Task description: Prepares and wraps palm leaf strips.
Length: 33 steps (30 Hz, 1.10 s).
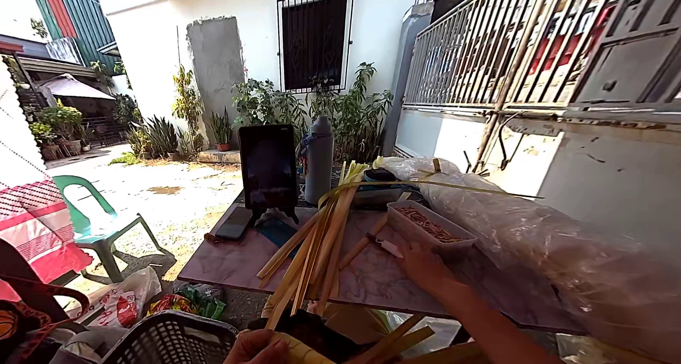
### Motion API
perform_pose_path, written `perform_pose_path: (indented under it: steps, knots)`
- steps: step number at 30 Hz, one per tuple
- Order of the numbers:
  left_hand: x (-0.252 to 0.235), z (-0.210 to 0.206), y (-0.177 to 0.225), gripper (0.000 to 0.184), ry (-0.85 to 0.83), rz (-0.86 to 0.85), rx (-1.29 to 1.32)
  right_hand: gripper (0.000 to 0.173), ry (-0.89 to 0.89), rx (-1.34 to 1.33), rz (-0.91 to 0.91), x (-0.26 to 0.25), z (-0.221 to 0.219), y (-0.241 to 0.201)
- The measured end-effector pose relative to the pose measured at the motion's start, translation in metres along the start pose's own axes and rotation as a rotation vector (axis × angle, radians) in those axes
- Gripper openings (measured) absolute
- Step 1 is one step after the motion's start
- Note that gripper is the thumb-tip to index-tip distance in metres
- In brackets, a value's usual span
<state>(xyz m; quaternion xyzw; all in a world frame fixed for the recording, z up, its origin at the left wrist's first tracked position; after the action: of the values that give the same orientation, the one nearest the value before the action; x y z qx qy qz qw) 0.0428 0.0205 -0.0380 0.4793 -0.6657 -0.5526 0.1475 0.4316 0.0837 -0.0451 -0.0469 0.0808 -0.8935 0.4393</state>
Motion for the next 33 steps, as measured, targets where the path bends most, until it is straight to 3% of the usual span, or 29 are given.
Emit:
perform_pose_path:
  steps: [2, 4, 7, 10, 13, 19, 24, 27, 30, 33]
  knots:
    - [-0.001, 0.010, 0.007, 0.031, 0.195, -0.015, 0.012, 0.042, 0.055, -0.075, -0.018, 0.011, 0.011, 0.002]
    - [-0.004, 0.016, 0.015, 0.031, 0.344, -0.083, 0.010, 0.037, 0.246, -0.288, 0.031, 0.040, 0.041, 0.001]
    - [-0.011, 0.015, 0.017, 0.025, 0.395, -0.164, 0.050, 0.043, 0.485, -0.689, 0.281, 0.103, 0.068, -0.011]
    - [-0.016, 0.001, 0.014, 0.021, 0.329, -0.149, 0.081, 0.050, 0.409, -0.855, 0.665, 0.179, 0.054, -0.058]
    - [-0.018, -0.013, 0.015, 0.025, 0.262, -0.115, 0.113, 0.034, 0.312, -0.733, 0.930, 0.232, 0.037, -0.098]
    - [-0.017, -0.016, 0.018, 0.028, 0.199, -0.071, 0.165, 0.031, 0.412, -0.606, 0.940, 0.240, 0.019, -0.114]
    - [-0.016, -0.019, 0.018, 0.030, 0.165, -0.031, 0.175, 0.031, 0.372, -0.535, 0.915, 0.239, 0.011, -0.111]
    - [-0.016, -0.026, 0.013, 0.033, 0.044, 0.009, 0.172, 0.030, 0.346, -0.527, 0.882, 0.238, 0.007, -0.114]
    - [-0.014, -0.035, 0.006, 0.050, -0.059, 0.024, 0.172, 0.029, 0.316, -0.598, 0.859, 0.236, 0.008, -0.117]
    - [-0.011, -0.024, 0.007, 0.053, 0.053, 0.005, 0.147, 0.032, 0.268, -0.871, 0.809, 0.223, 0.017, -0.102]
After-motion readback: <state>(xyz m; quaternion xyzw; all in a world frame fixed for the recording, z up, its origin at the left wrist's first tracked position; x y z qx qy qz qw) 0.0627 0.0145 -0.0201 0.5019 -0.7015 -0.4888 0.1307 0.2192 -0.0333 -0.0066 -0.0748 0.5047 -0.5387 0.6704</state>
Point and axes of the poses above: each hand's wrist, its own x-axis away from the middle knuckle, its own z-axis out of the back of the hand, y = z × x, the point moved 6 cm from there along -x, towards the middle knuckle, and after that the axes turned 12 degrees about -z, right-handed, at the moved point
